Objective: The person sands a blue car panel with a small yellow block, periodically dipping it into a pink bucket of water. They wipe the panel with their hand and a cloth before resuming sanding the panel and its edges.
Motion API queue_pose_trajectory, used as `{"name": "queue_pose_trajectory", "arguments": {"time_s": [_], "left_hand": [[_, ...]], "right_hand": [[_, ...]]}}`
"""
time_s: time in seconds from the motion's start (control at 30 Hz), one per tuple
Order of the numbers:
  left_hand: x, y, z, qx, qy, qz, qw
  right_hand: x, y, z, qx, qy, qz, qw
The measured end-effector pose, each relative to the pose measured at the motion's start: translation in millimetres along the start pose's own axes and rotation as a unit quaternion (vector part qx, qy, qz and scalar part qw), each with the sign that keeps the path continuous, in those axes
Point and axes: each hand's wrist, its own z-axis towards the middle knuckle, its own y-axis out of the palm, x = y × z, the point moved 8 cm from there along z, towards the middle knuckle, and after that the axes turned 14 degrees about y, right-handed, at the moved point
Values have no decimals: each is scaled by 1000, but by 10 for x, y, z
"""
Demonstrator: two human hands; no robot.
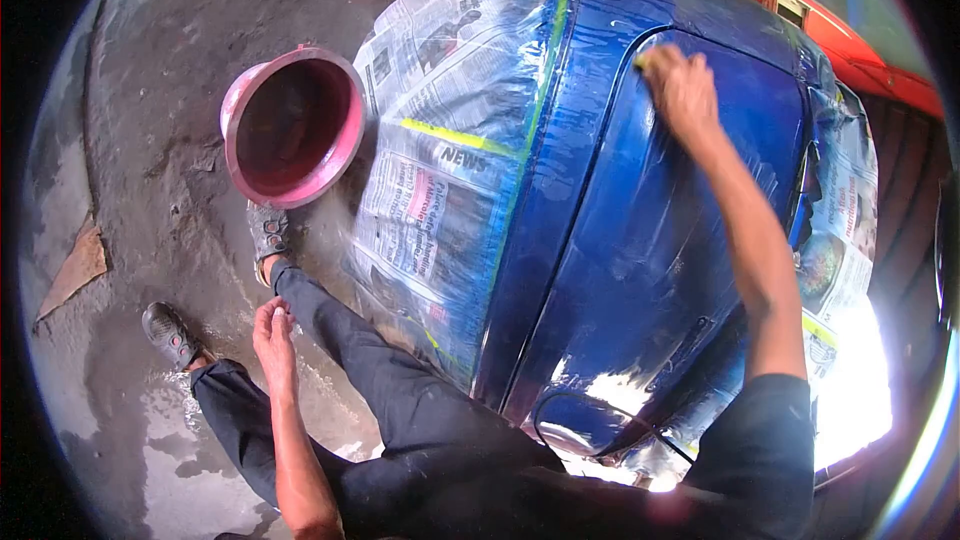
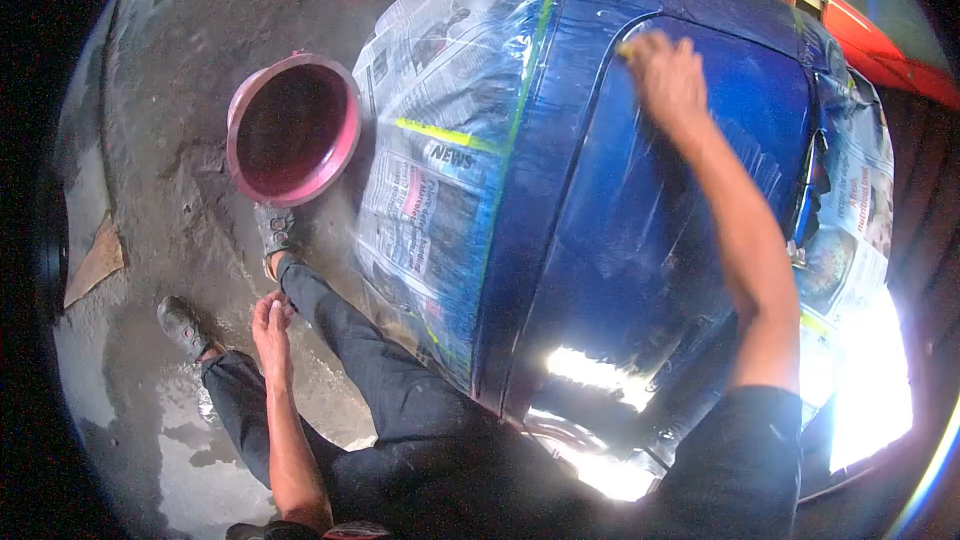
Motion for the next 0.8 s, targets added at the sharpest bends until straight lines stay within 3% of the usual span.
{"name": "queue_pose_trajectory", "arguments": {"time_s": [0.03, 0.1, 0.23, 0.3, 0.43, 0.47, 0.5, 0.57, 0.63, 0.8], "left_hand": [[16, -23, 4, 2, 2, -2, 1000], [7, -13, 29, 6, 12, -13, 1000], [-86, -33, 61, 7, 23, -11, 1000], [-105, 5, 52, -7, 8, -4, 1000], [-64, -39, 58, 3, -2, -18, 1000], [-54, -33, 66, 11, 3, -29, 1000], [-60, -23, 50, 11, 7, -32, 999], [-60, -39, 54, 11, 20, -34, 999], [-64, -18, 84, -1, 14, -14, 1000], [-1, -33, 74, 4, -5, -9, 1000]], "right_hand": [[138, 80, 276, 73, 9, -19, 997], [206, 72, 518, 78, 37, -44, 995], [-27, -15, -56, -21, 38, -40, 998], [24, -40, -204, 46, -16, 20, 999], [185, 32, 465, 21, 50, -34, 998], [179, 41, 456, 53, 52, -19, 997], [189, 56, 403, 83, 54, -5, 995], [-87, 17, -2, -26, 42, -81, 995], [-250, -15, -414, 35, -28, 4, 999], [8, 122, 384, 42, 13, -30, 999]]}}
